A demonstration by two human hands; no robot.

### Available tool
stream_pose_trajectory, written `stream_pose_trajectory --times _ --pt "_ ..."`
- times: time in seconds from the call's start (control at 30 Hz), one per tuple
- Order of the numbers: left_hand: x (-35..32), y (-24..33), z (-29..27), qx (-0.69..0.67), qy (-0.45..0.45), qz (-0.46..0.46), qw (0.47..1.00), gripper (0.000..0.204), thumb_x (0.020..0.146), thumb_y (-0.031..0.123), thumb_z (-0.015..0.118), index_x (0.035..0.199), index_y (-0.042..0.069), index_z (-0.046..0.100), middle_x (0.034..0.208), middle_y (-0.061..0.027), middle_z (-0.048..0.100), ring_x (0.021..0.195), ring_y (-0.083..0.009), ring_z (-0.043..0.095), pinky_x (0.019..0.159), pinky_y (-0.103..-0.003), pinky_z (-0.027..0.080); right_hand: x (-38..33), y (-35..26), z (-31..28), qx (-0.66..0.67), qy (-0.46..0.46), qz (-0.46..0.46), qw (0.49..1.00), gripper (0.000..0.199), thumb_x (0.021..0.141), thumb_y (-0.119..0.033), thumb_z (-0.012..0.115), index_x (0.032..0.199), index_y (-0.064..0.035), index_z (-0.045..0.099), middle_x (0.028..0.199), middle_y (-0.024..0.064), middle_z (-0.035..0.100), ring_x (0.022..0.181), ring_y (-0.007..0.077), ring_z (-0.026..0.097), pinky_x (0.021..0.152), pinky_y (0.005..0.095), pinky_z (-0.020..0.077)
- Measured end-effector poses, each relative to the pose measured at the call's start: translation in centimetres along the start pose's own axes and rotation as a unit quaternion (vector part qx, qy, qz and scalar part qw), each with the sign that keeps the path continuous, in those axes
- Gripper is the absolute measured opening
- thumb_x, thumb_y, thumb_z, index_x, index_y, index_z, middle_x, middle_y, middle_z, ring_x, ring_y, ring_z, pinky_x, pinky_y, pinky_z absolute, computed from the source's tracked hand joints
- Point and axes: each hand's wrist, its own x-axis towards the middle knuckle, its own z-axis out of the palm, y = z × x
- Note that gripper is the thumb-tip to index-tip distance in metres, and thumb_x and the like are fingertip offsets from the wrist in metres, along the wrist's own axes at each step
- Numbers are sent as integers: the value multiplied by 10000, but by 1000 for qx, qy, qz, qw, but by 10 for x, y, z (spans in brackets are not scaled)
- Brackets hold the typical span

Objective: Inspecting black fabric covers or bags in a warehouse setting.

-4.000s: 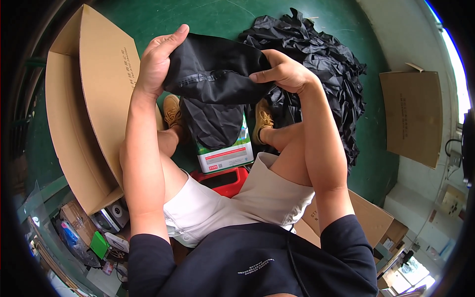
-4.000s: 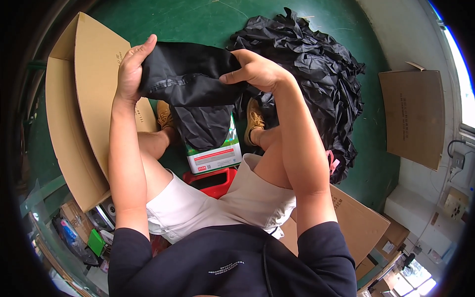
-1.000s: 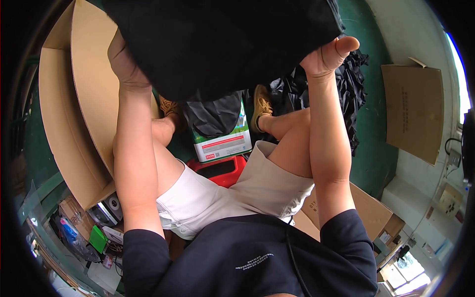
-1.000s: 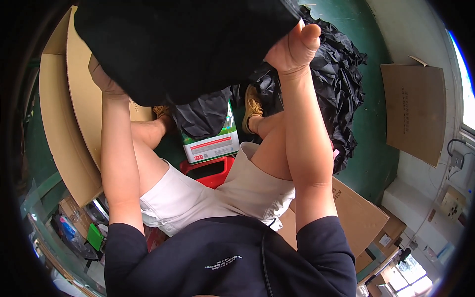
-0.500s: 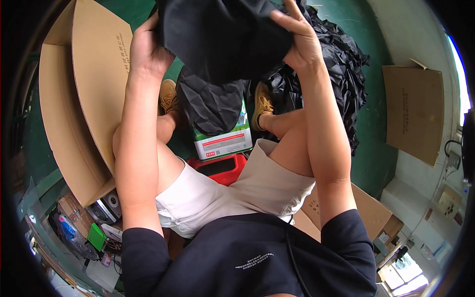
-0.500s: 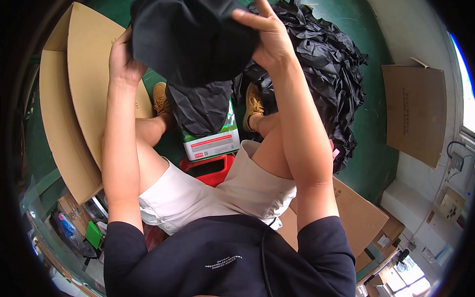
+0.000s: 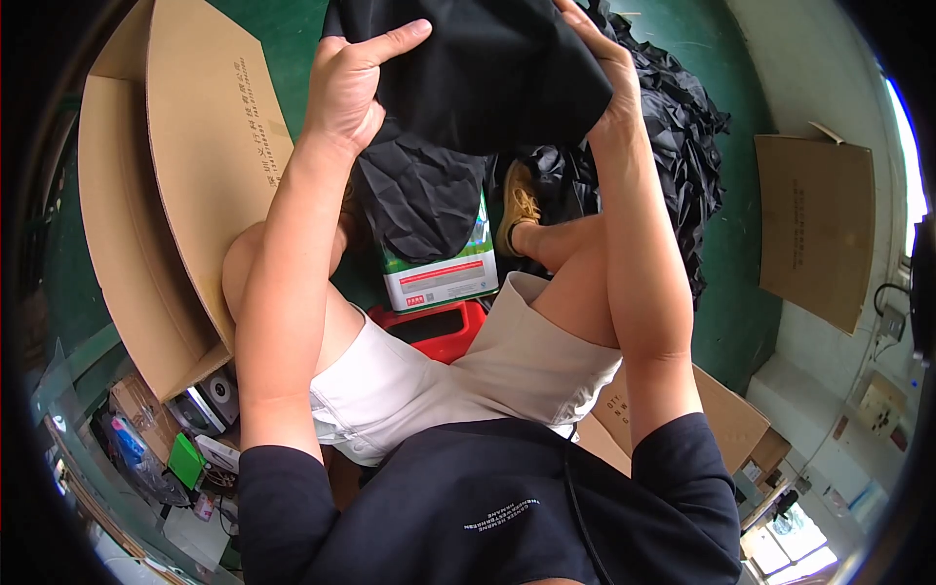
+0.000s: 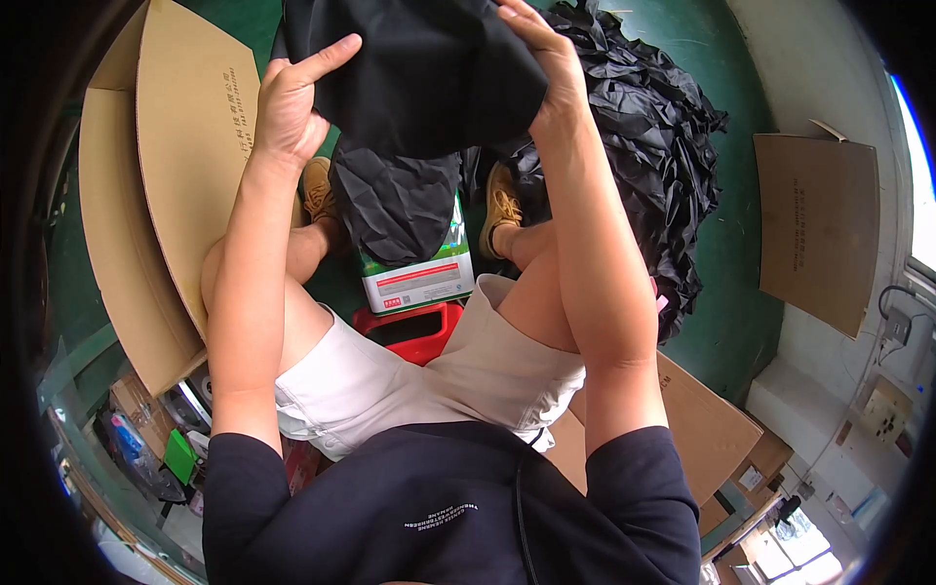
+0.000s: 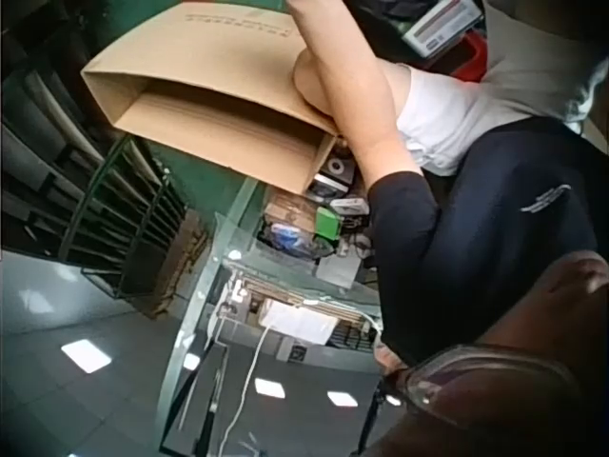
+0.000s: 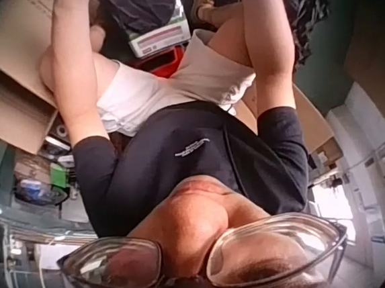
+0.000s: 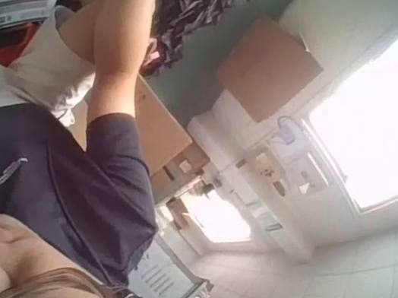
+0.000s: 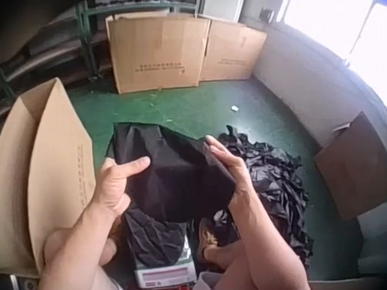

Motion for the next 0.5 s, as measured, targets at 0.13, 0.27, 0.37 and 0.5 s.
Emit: stream_pose_trajectory --times 0.13,0.27,0.37,0.5 --pt "-7 8 4 -128 12 -78 989 268 913 157 646 1093 -42 662 984 -138 717 864 -231 713 819 -330 580 -7 2 39 -119 315 -83 938 493 944 -210 576 1409 -94 460 1225 139 625 1035 257 651 945 422 510" --pt "4 7 -16 -210 -66 -134 966 290 963 185 578 1133 -40 643 1005 -150 716 852 -218 718 805 -333 592 -2 21 42 -184 320 -68 927 546 901 -80 629 1422 -125 473 1178 92 594 980 227 653 864 372 541" --pt "11 0 -26 -220 -16 -135 966 251 964 154 579 1112 -39 643 986 -142 715 851 -222 716 794 -334 600 1 21 34 -271 301 -16 914 486 877 45 624 1346 -40 527 1097 73 617 926 177 654 790 309 560" --pt "13 -8 -19 -234 77 -135 960 194 910 94 645 1054 -37 646 1033 -159 689 910 -246 698 790 -363 600 0 18 30 -264 274 -7 925 453 877 61 615 1317 -19 542 1067 72 631 900 171 657 809 307 558"
